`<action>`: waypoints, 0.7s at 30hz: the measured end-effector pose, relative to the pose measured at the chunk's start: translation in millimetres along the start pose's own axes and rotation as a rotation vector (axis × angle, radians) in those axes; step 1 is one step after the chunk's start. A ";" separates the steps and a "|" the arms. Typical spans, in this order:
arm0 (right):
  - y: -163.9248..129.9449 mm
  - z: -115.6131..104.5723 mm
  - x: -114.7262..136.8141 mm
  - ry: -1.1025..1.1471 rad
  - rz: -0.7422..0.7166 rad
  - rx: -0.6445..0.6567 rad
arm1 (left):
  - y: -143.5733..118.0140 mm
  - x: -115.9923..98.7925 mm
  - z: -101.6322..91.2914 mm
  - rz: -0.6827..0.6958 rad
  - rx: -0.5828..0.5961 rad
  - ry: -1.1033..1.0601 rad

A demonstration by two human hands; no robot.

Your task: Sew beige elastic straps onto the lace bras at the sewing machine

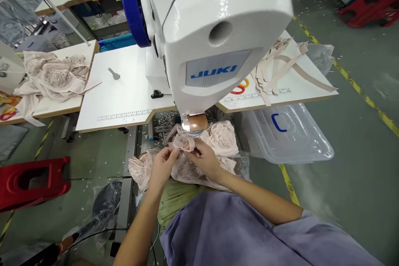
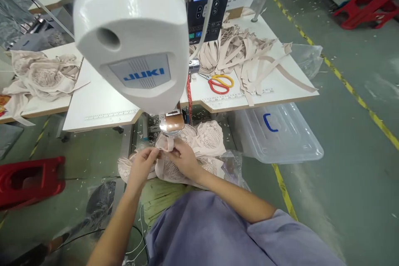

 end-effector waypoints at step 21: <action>7.8 -32.8 22.9 -0.342 -0.594 -0.063 | -21.2 -42.3 23.8 0.047 0.096 -0.021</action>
Point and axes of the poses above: each hand's wrist, its own y-axis towards the middle knuckle, its own z-axis out of the palm, x = y × z, the point moved 2 cm from there along y, towards the middle knuckle, and after that the axes turned 14 degrees about -x, right-handed, at the moved point
